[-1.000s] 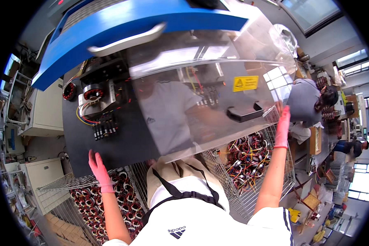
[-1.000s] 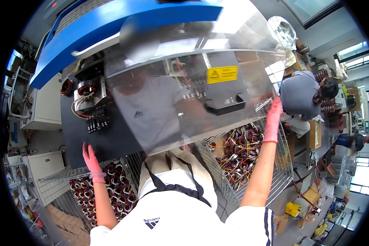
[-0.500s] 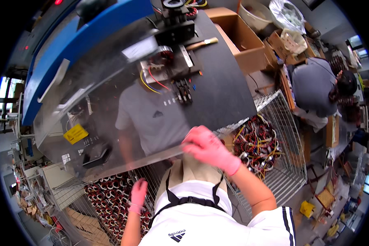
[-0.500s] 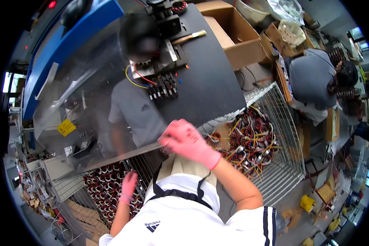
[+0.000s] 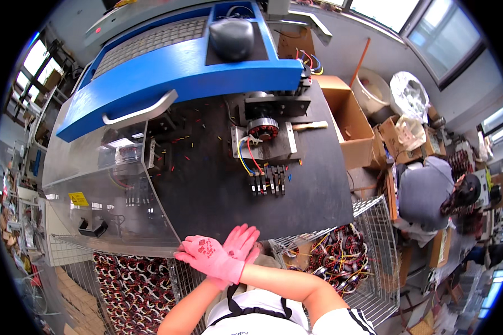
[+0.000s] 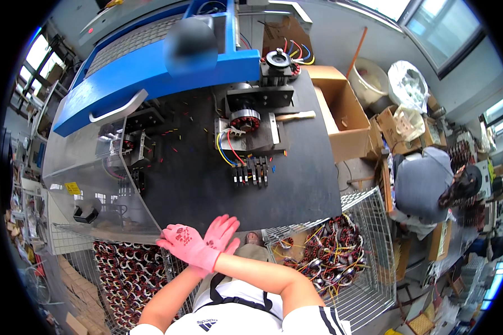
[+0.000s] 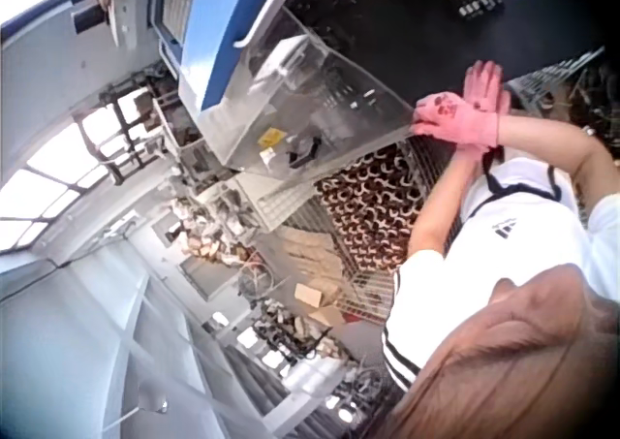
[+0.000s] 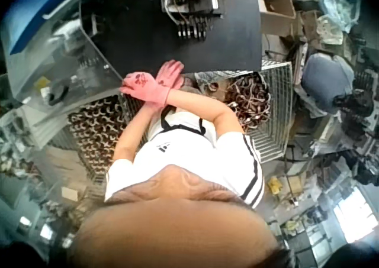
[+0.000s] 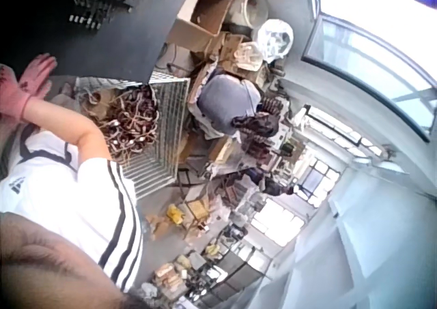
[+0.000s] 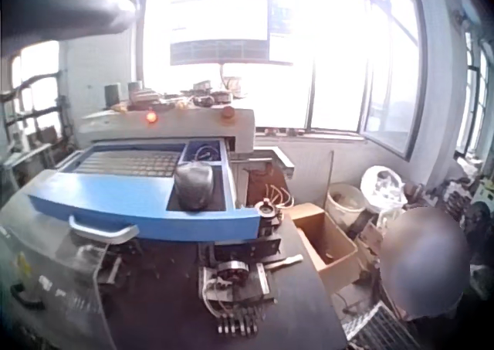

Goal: The person picks up a motor stator from a metal crate and places it onto an assembly jig. They connect several colored wires into a terminal block on the jig and then return the finished stator to the crate.

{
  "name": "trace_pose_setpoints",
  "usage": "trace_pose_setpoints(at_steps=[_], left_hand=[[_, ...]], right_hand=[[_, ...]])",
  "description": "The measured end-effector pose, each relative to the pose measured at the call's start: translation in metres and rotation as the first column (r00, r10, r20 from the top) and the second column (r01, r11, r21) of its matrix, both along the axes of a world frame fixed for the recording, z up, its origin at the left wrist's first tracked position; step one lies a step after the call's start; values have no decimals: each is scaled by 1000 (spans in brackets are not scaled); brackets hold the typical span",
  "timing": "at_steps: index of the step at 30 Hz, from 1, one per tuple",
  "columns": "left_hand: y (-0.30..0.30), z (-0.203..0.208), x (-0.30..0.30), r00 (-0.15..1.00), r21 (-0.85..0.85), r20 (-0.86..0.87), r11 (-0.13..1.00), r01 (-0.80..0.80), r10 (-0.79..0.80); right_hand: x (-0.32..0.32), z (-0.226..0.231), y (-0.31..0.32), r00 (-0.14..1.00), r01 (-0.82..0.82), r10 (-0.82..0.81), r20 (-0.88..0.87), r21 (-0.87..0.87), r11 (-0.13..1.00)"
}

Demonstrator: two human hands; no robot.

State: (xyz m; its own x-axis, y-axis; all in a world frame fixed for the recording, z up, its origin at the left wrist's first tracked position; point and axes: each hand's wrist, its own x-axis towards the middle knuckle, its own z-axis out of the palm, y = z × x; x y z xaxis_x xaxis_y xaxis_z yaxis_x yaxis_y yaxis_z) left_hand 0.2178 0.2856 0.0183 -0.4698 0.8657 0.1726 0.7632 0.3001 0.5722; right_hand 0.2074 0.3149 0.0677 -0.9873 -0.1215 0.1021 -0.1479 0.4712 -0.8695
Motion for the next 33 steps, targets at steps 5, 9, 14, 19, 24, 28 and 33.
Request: trace_pose_setpoints(at_steps=[5, 9, 14, 19, 24, 28, 33], left_hand=[[61, 0, -29, 988, 35, -122, 995, -89, 93], [90, -27, -41, 969, -5, -208, 991, -134, 130], [86, -39, -42, 971, -69, -197, 986, -151, 135], [84, -49, -41, 972, -102, -202, 984, -146, 123], [86, -37, -42, 974, -70, -183, 986, -148, 133], [93, -23, -48, 977, 23, -186, 995, -98, 101], [45, -9, -11, 327, 433, 899, 706, -561, -292]], right_hand=[[-2, 7, 8, 996, -41, 44, 81, -47, 998], [0, 18, 75, 994, 58, -76, -76, -212, 976], [-39, -14, 190, 759, 635, -511, -404, 285, 718], [-53, -26, 209, 954, 270, -97, 283, -674, 688], [-106, 10, 270, 824, 531, -403, -398, 296, 794], [-134, 9, 291, 925, 346, -133, -355, 647, 680], [-50, 33, 222, 936, 349, -328, -127, 222, 910]])
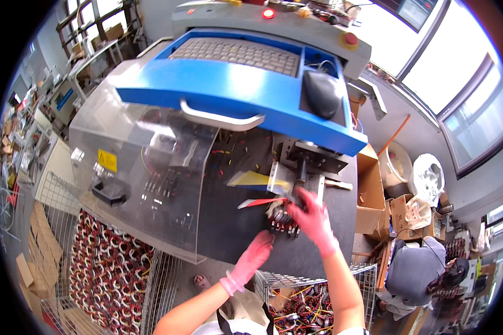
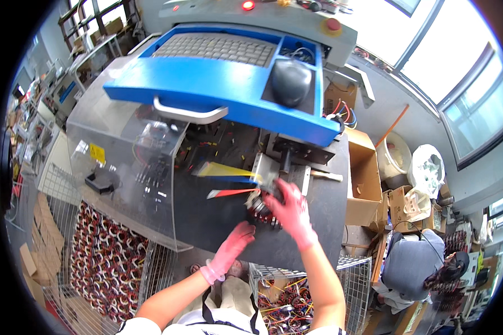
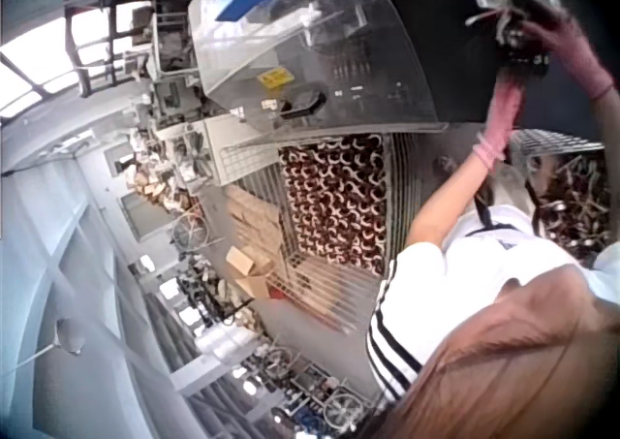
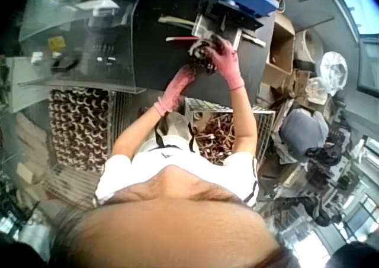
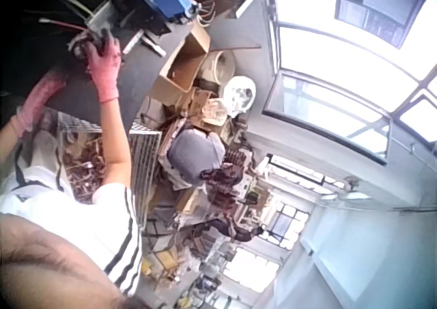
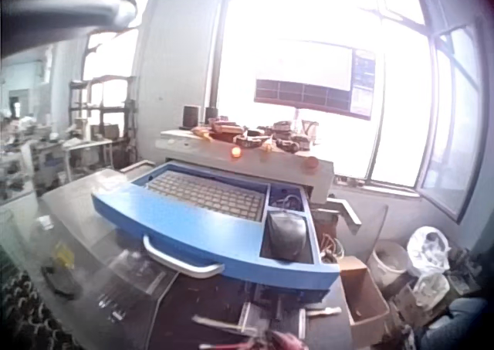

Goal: The person picks up a motor stator from a metal crate and places it onto an assembly jig. They connect several colored wires into a terminal block on the jig and then return the finished stator to the crate.

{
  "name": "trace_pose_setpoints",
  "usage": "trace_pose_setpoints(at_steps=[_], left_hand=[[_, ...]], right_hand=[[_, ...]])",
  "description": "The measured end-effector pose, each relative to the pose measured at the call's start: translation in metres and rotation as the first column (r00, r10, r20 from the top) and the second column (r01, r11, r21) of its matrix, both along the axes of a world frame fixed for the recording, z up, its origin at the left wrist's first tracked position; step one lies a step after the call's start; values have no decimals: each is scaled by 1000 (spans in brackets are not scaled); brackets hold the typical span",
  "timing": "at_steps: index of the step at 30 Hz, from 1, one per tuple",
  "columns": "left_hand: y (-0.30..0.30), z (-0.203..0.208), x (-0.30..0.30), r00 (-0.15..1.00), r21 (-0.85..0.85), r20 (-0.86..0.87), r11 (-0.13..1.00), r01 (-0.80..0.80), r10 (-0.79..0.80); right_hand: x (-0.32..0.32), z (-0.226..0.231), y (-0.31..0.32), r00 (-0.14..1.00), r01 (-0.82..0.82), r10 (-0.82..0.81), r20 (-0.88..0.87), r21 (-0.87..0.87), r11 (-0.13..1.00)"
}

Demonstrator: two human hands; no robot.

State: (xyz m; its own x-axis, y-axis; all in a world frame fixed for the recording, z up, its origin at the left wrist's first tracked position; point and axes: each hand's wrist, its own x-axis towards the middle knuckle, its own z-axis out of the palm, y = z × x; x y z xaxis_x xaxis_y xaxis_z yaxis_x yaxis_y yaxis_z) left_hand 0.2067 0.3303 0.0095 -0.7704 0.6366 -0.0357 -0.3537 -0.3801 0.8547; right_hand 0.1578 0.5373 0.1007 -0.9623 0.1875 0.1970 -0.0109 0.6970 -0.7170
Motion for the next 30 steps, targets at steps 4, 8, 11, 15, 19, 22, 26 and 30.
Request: trace_pose_setpoints(at_steps=[4, 8, 11, 15, 19, 22, 26, 30], left_hand=[[-37, 64, 42, 759, 400, 644, 888, -229, -95], [-96, 73, 87, 724, 322, 687, 919, -230, -59], [-147, 74, 121, 676, 340, 735, 894, -291, -59], [-222, 71, 176, 694, 343, 720, 875, -341, -12], [-305, 80, 237, 682, 362, 729, 810, -461, 62], [-361, 81, 284, 664, 346, 732, 755, -556, 153], [-425, 80, 332, 629, 370, 748, 654, -660, 212], [-460, 83, 357, 643, 416, 714, 572, -707, 276]], right_hand=[[91, 19, -78, 933, -207, 283, 224, -310, 928], [113, 5, -138, 969, -170, 215, 124, -295, 940], [135, 10, -184, 895, 241, 237, 378, -856, 457], [171, -2, -246, 866, 282, 343, 363, -923, 264], [218, 11, -345, 864, 357, 370, 342, -934, 27], [246, -5, -405, 837, 245, 467, 285, -958, 146], [267, 14, -485, 753, 71, 615, 234, -958, 277], [276, 21, -538, 711, 26, 670, 213, -960, 278]])
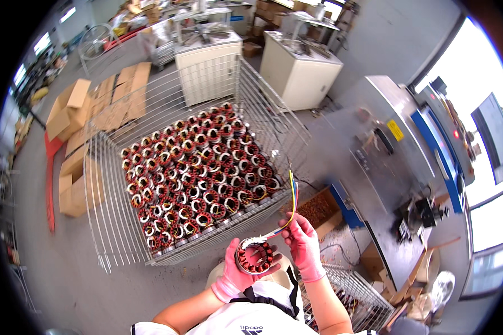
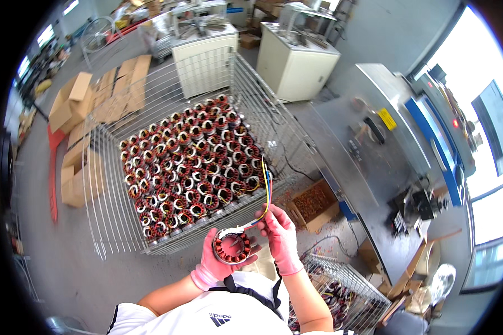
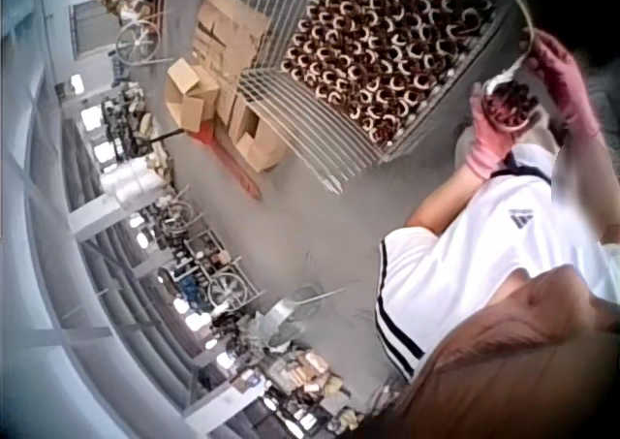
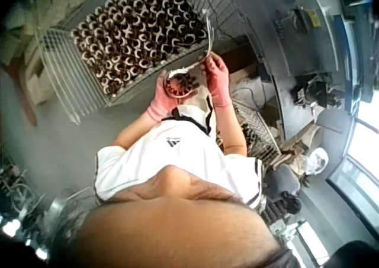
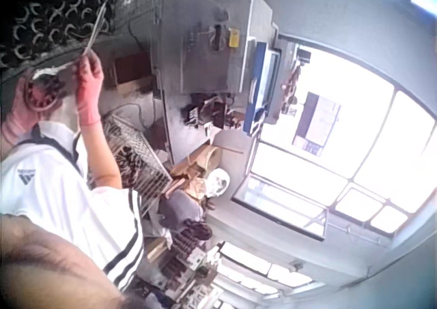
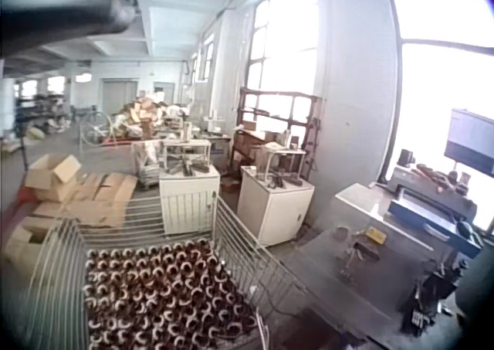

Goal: The person picks up a motor stator from a metal crate and places it onto an assembly jig. They connect several colored wires into a terminal block on the jig and then return the finished stator to the crate.

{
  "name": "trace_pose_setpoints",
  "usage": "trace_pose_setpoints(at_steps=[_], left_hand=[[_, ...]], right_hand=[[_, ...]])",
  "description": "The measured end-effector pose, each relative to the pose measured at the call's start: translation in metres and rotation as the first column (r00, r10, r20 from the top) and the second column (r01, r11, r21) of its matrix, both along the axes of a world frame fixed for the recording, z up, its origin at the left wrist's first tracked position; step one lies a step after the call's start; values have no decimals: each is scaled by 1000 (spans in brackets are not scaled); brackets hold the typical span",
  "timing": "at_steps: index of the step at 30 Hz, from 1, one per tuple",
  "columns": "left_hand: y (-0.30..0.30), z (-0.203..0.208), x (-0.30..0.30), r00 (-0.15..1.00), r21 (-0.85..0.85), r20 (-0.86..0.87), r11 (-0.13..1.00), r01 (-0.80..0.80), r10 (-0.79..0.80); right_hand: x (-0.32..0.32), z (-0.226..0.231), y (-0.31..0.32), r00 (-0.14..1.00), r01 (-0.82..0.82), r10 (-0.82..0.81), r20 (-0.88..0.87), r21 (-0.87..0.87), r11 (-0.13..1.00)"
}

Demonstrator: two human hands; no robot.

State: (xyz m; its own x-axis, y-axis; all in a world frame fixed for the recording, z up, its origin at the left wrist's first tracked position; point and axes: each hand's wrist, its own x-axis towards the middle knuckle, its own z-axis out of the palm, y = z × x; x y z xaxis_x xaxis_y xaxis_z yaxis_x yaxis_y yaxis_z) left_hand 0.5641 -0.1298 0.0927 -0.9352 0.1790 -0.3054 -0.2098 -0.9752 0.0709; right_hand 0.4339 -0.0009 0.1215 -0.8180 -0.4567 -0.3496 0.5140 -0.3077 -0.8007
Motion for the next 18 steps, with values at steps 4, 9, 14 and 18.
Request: trace_pose_setpoints(at_steps=[4, 9, 14, 18], left_hand=[[-19, 0, 14, 996, -1, 20, 996, -91, 91], [-29, -7, 19, 987, -45, 22, 986, -158, 159], [-20, -8, 1, 985, -23, 51, 986, -165, 166], [-5, -10, -27, 981, -9, 83, 985, -174, 174]], right_hand=[[1, -1, -34, 997, -77, 77, -12, -3, 997], [-4, -9, -53, 984, -177, 178, 6, -35, 983], [-24, -15, -51, 989, -143, 146, 31, -68, 987], [-53, -19, -40, 987, -154, 155, 40, -33, 988]])
